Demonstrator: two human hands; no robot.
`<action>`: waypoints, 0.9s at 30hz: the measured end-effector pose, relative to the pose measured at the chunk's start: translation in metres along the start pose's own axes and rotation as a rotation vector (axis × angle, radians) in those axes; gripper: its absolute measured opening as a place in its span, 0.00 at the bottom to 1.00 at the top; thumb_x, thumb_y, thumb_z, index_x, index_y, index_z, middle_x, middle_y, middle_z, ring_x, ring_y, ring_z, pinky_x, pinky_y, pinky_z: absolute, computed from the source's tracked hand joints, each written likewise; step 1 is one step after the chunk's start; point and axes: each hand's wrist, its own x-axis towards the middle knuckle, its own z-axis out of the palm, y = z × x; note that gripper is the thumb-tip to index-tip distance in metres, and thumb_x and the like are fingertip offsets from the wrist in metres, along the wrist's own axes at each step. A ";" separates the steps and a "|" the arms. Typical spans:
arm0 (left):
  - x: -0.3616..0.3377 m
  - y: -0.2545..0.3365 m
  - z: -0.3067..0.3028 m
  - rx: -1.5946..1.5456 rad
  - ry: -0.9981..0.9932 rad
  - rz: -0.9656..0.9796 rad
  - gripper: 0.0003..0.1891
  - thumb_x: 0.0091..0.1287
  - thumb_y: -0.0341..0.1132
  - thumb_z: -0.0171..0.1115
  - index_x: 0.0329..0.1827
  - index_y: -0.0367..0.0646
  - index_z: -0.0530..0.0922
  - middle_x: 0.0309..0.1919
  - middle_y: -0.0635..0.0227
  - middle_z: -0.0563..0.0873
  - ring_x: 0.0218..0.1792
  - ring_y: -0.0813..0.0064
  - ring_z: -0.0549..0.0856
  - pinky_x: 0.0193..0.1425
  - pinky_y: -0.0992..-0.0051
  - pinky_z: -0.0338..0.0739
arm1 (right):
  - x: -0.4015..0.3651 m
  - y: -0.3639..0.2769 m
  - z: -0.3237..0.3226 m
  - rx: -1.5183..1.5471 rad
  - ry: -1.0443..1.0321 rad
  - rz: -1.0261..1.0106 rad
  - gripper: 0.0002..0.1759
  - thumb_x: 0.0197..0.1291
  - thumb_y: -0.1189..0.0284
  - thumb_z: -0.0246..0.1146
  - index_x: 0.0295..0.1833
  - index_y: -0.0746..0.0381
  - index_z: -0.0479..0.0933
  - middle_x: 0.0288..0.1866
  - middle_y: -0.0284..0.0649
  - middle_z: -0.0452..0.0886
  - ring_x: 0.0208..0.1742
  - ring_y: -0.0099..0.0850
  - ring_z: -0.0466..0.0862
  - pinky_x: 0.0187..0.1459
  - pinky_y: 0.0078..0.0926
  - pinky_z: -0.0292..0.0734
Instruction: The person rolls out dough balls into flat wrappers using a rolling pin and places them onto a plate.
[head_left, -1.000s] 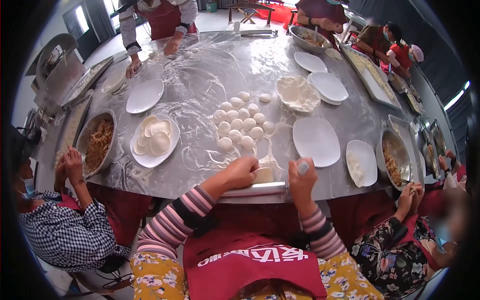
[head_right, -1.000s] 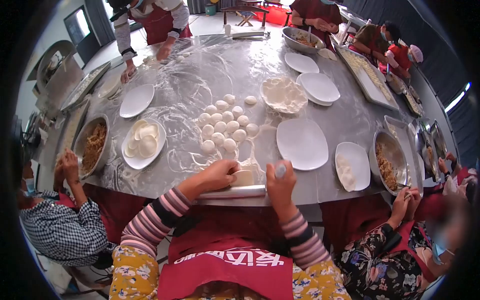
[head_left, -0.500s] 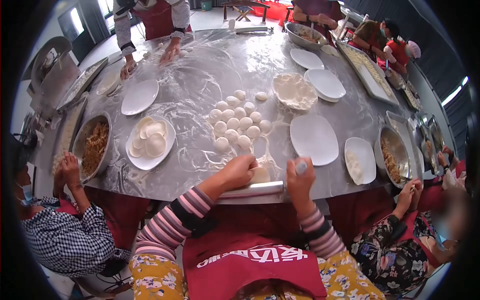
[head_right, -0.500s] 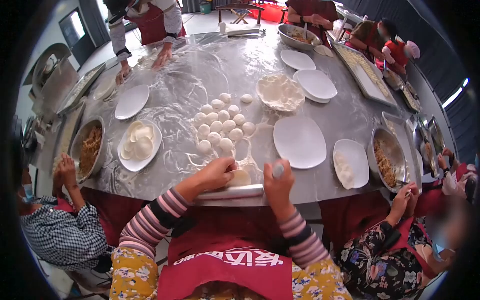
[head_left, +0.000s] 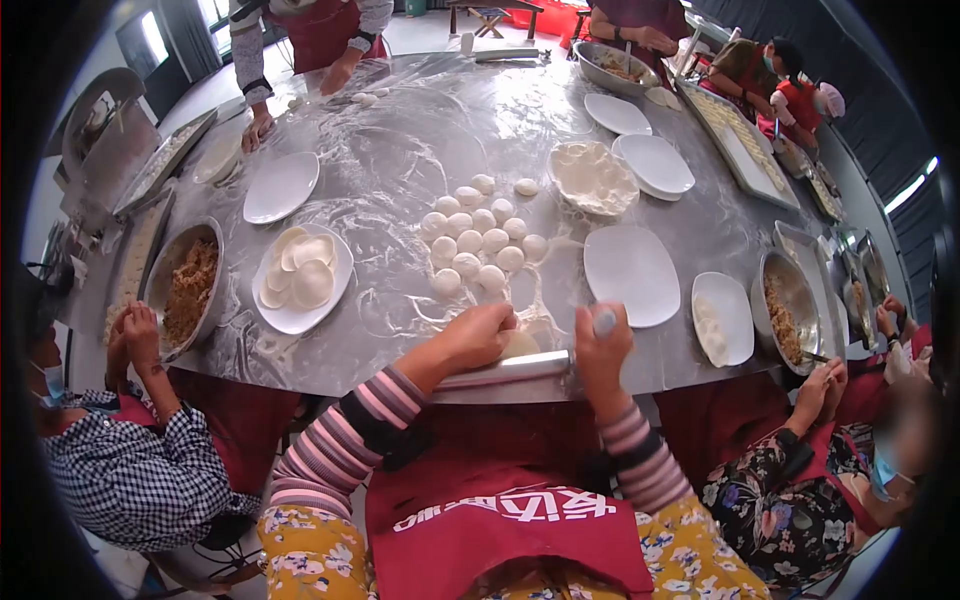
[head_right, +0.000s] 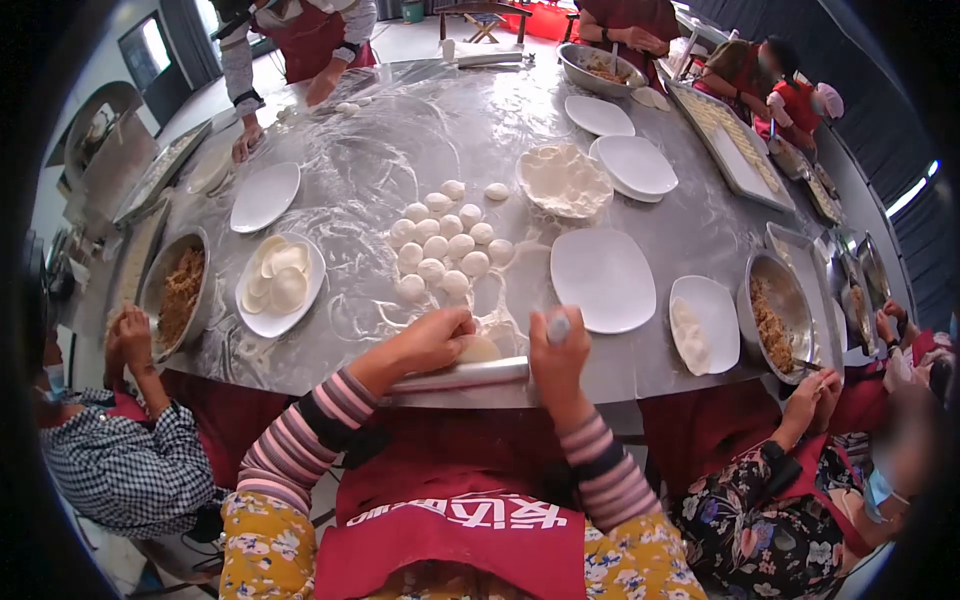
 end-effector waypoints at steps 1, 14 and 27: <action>0.002 -0.002 0.000 0.013 -0.006 0.000 0.08 0.61 0.31 0.56 0.36 0.35 0.79 0.33 0.50 0.83 0.36 0.58 0.83 0.40 0.67 0.75 | 0.018 0.002 0.018 -0.013 0.013 -0.069 0.12 0.49 0.76 0.68 0.32 0.62 0.69 0.21 0.47 0.75 0.22 0.50 0.76 0.24 0.38 0.70; 0.024 0.021 -0.005 -0.170 -0.208 0.033 0.09 0.63 0.35 0.59 0.37 0.36 0.77 0.27 0.67 0.80 0.32 0.79 0.76 0.37 0.73 0.72 | -0.018 -0.019 -0.034 0.055 -0.059 -0.116 0.14 0.49 0.78 0.69 0.33 0.61 0.68 0.22 0.42 0.73 0.19 0.40 0.76 0.22 0.31 0.70; 0.149 0.018 -0.029 0.782 0.134 0.083 0.11 0.55 0.35 0.64 0.39 0.40 0.79 0.46 0.56 0.79 0.53 0.55 0.76 0.56 0.59 0.71 | -0.020 -0.019 -0.040 0.184 -0.130 -0.084 0.13 0.50 0.78 0.69 0.34 0.62 0.69 0.23 0.41 0.75 0.19 0.35 0.76 0.22 0.27 0.71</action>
